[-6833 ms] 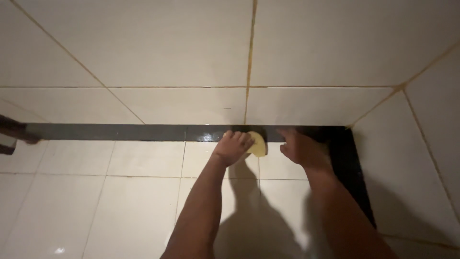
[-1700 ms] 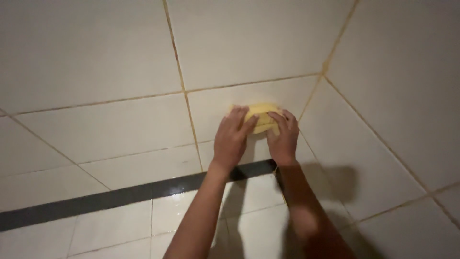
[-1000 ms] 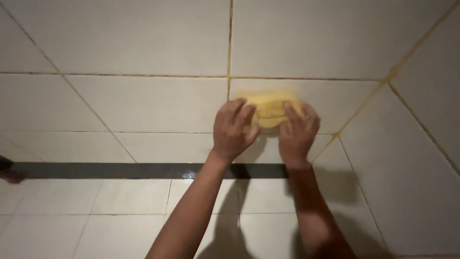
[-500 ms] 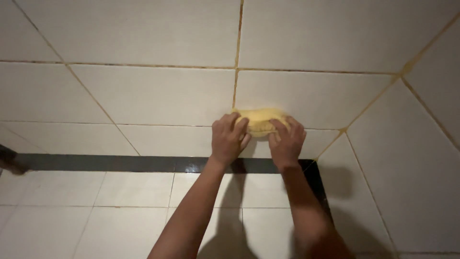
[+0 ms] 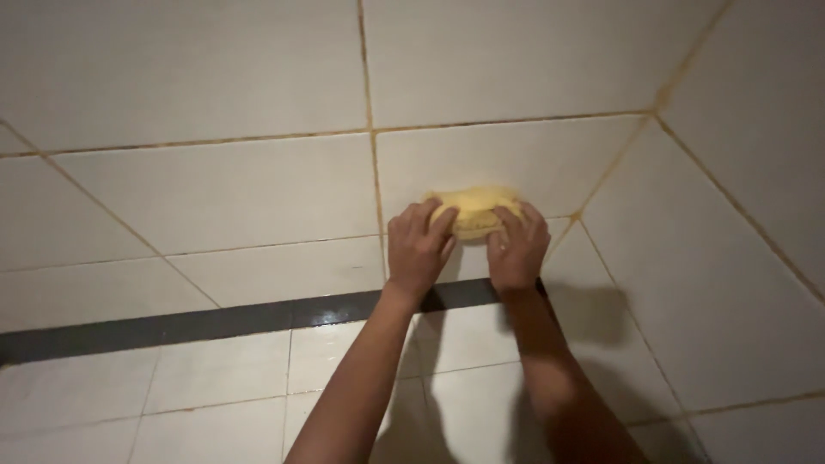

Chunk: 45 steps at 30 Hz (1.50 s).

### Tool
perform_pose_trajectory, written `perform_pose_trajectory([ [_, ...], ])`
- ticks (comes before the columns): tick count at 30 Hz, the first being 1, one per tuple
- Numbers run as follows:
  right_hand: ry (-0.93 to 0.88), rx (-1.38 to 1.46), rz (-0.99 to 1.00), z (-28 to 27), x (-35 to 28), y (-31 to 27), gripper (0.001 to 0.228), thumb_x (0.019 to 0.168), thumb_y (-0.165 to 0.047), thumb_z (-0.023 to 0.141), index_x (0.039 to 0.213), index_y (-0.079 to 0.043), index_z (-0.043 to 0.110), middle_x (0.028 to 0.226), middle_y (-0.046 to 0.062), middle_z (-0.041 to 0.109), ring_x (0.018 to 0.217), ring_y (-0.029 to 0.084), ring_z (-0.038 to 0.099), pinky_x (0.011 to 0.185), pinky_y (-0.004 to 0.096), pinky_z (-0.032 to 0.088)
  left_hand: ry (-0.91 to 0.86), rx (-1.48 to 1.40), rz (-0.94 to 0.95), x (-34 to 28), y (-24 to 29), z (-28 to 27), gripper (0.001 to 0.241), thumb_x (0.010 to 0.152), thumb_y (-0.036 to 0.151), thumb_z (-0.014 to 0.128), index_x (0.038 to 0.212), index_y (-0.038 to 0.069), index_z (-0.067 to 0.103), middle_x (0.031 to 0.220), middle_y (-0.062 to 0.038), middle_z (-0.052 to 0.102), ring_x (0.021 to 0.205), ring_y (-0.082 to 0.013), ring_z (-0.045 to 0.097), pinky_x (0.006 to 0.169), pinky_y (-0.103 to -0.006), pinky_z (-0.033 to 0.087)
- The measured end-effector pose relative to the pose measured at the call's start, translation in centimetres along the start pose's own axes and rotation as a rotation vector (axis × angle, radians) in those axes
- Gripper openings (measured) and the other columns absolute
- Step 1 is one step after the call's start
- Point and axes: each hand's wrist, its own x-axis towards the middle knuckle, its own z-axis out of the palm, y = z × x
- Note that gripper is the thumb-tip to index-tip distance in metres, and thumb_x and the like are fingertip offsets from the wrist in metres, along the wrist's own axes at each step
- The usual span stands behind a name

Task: The person scrubs a tiled wall with a yellow sponge, focusing on the grout lines and the junction where the wall meets the floor. The camera angle shifts frequently, showing the hands moving the sponge across the surface.

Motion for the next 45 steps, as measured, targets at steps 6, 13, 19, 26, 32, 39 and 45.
perform_pose_trajectory([
  [6, 0.023, -0.035, 0.038, -3.4, 2.6, -0.7, 0.055, 0.082, 0.002, 0.073, 0.133, -0.019, 0.069, 0.148, 0.012, 0.049, 0.142, 0.035, 0.045, 0.117, 0.052, 0.034, 0.011, -0.011, 0.024, 2.5, 2.1, 0.0, 0.058, 0.078, 0.019, 0.084, 0.132, 0.018, 0.064, 0.130, -0.007, 0.057, 0.119, -0.0300, 0.056, 0.095, -0.0477, 0.041],
  [13, 0.090, -0.126, 0.011, -9.0, 8.4, -1.2, 0.081, 0.085, -0.001, 0.071, 0.159, -0.017, 0.046, 0.169, 0.018, 0.029, 0.158, 0.039, 0.027, 0.124, 0.055, 0.028, 0.127, -0.109, 0.047, 9.6, 8.1, 0.1, 0.062, 0.083, 0.014, 0.082, 0.142, 0.020, 0.062, 0.140, -0.007, 0.055, 0.125, -0.0308, 0.055, 0.102, -0.0465, 0.042],
  [19, -0.078, -0.164, 0.088, -11.7, 10.5, 0.9, 0.095, 0.081, -0.014, 0.079, 0.164, -0.013, 0.033, 0.172, 0.019, 0.018, 0.160, 0.040, 0.018, 0.123, 0.061, 0.020, 0.193, -0.125, 0.020, 10.6, 10.6, 3.0, 0.057, 0.088, 0.011, 0.081, 0.141, 0.021, 0.062, 0.141, -0.006, 0.056, 0.128, -0.0295, 0.055, 0.103, -0.0440, 0.044],
  [26, -0.136, -0.167, 0.111, -10.2, 10.1, 3.9, 0.091, 0.082, -0.019, 0.081, 0.161, -0.014, 0.037, 0.171, 0.020, 0.022, 0.158, 0.039, 0.021, 0.120, 0.062, 0.019, 0.146, -0.125, -0.009, 9.9, 10.1, 5.7, 0.056, 0.087, 0.010, 0.080, 0.140, 0.020, 0.064, 0.139, -0.004, 0.058, 0.128, -0.0282, 0.056, 0.103, -0.0437, 0.043],
  [32, -0.052, -0.132, 0.110, -7.5, 7.9, 5.6, 0.091, 0.082, -0.020, 0.078, 0.162, -0.008, 0.035, 0.167, 0.023, 0.030, 0.156, 0.039, 0.028, 0.120, 0.061, 0.022, 0.127, -0.129, -0.001, 8.7, 9.8, 6.6, 0.056, 0.087, 0.011, 0.079, 0.139, 0.021, 0.064, 0.138, -0.004, 0.059, 0.128, -0.0280, 0.056, 0.102, -0.0446, 0.042],
  [39, -0.044, -0.099, 0.132, -7.3, 5.7, 6.1, 0.090, 0.080, -0.019, 0.075, 0.160, -0.011, 0.037, 0.164, 0.022, 0.036, 0.154, 0.038, 0.033, 0.119, 0.058, 0.024, 0.060, -0.115, 0.016, 6.7, 9.4, 6.8, 0.056, 0.085, 0.013, 0.079, 0.139, 0.021, 0.065, 0.135, -0.003, 0.061, 0.126, -0.0269, 0.056, 0.100, -0.0448, 0.040],
  [45, 0.002, -0.166, 0.101, -9.6, 8.0, 3.7, 0.093, 0.078, -0.020, 0.082, 0.160, -0.015, 0.039, 0.164, 0.021, 0.035, 0.155, 0.038, 0.031, 0.119, 0.059, 0.024, 0.076, -0.092, 0.036, 8.6, 10.2, 4.0, 0.051, 0.088, 0.015, 0.078, 0.137, 0.020, 0.065, 0.136, -0.004, 0.060, 0.127, -0.0270, 0.054, 0.101, -0.0458, 0.040],
])
